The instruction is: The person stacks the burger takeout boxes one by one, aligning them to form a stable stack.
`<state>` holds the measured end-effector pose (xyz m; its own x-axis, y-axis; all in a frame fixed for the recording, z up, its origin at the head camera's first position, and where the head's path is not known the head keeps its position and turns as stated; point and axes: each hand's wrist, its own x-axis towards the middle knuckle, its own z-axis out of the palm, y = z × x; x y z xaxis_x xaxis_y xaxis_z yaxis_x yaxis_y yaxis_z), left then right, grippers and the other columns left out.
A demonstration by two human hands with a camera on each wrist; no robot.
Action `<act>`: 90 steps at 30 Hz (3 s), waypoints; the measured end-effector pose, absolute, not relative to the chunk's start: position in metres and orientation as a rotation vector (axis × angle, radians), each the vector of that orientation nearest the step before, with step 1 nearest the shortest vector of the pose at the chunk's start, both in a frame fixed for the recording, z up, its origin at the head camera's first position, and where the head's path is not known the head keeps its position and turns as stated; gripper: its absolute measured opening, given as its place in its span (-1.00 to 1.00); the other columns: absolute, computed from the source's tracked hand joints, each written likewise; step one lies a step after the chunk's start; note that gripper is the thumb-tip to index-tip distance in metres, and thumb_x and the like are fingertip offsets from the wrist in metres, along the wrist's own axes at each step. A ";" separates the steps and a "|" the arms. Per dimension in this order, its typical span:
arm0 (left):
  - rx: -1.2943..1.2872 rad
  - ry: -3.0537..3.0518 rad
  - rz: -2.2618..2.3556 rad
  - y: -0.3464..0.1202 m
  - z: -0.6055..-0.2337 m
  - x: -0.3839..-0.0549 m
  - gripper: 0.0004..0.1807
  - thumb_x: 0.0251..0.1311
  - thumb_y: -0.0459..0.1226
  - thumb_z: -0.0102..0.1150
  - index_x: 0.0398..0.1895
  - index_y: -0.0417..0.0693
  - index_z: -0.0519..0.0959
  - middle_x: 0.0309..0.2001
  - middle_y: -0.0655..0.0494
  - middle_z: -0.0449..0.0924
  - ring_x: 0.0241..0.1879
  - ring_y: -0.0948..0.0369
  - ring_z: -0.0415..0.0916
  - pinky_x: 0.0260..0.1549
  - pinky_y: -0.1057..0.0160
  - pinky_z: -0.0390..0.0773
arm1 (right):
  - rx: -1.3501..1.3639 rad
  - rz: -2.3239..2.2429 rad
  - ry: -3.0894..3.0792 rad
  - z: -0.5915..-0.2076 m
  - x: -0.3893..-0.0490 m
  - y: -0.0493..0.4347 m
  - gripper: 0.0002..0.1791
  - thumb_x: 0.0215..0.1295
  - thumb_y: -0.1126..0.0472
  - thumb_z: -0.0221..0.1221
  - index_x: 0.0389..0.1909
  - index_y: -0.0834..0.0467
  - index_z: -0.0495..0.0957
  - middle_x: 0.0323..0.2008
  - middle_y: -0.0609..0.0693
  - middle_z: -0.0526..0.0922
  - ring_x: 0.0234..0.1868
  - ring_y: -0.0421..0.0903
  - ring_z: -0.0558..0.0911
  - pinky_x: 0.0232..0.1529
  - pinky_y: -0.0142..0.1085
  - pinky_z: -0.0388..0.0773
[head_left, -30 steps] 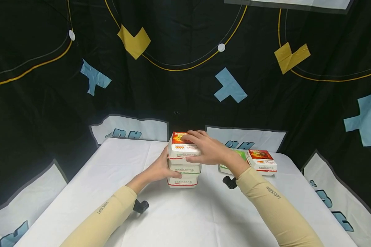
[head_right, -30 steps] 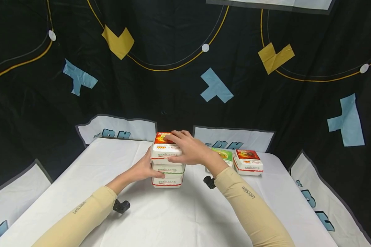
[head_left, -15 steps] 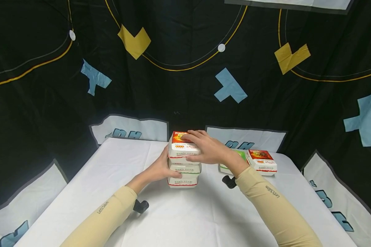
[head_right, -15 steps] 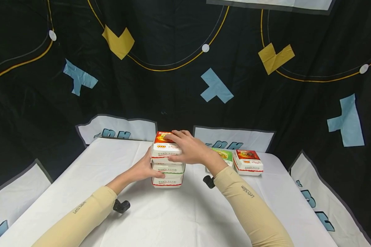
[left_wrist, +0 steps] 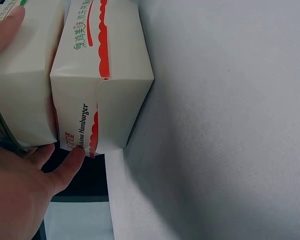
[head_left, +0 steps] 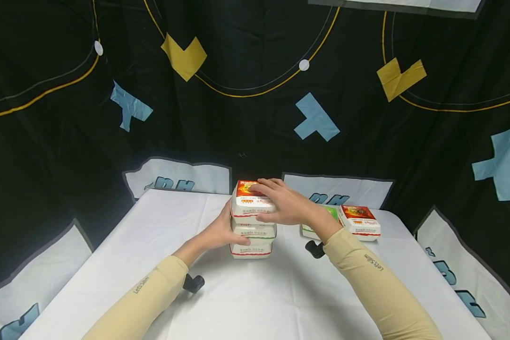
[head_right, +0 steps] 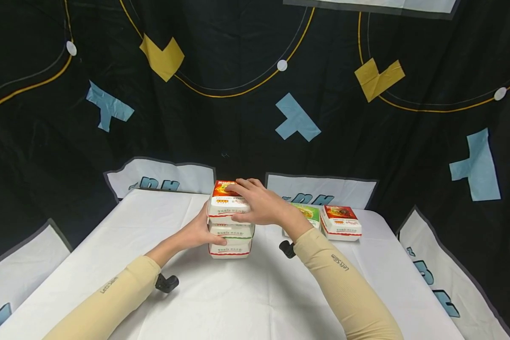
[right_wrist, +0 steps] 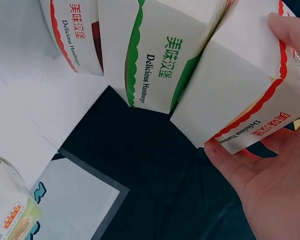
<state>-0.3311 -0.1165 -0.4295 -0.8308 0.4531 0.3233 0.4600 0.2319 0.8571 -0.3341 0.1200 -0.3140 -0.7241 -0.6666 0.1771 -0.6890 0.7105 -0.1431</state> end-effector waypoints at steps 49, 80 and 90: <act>-0.645 -2.482 -1.672 -0.118 -0.409 -0.331 0.29 0.10 -0.02 0.46 0.61 0.33 -0.39 0.62 0.04 -0.18 0.57 -0.02 -0.12 0.36 -0.25 0.27 | 1.137 0.287 -2.807 -0.313 -0.338 0.120 -0.18 0.20 -0.27 0.30 0.47 -0.33 0.20 0.53 -0.12 0.17 0.48 0.05 0.15 0.05 -0.05 0.63; -0.634 -2.427 -1.581 -0.114 -0.400 -0.336 0.15 0.02 -0.04 0.53 0.60 0.43 -0.03 0.56 0.14 0.04 0.41 0.01 0.14 0.17 -0.14 0.53 | 1.084 0.362 -2.830 -0.311 -0.336 0.128 -0.13 0.15 -0.33 0.31 0.49 -0.40 0.19 0.57 -0.08 0.12 0.52 0.09 0.12 0.14 0.11 0.57; -0.639 -2.414 -1.591 -0.114 -0.400 -0.337 0.16 -0.01 -0.04 0.55 0.58 0.54 -0.02 0.52 0.09 0.09 0.41 0.00 0.14 0.20 -0.20 0.48 | 1.021 0.436 -2.836 -0.308 -0.335 0.147 -0.10 0.15 -0.45 0.22 0.50 -0.36 0.18 0.58 -0.12 0.10 0.57 0.12 0.06 0.24 0.30 0.41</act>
<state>-0.3367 -0.1144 -0.3997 -0.8914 0.2528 0.3763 0.4454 0.3347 0.8304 -0.3351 0.1472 -0.3078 -0.7712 -0.6092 0.1849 -0.6365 0.7349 -0.2340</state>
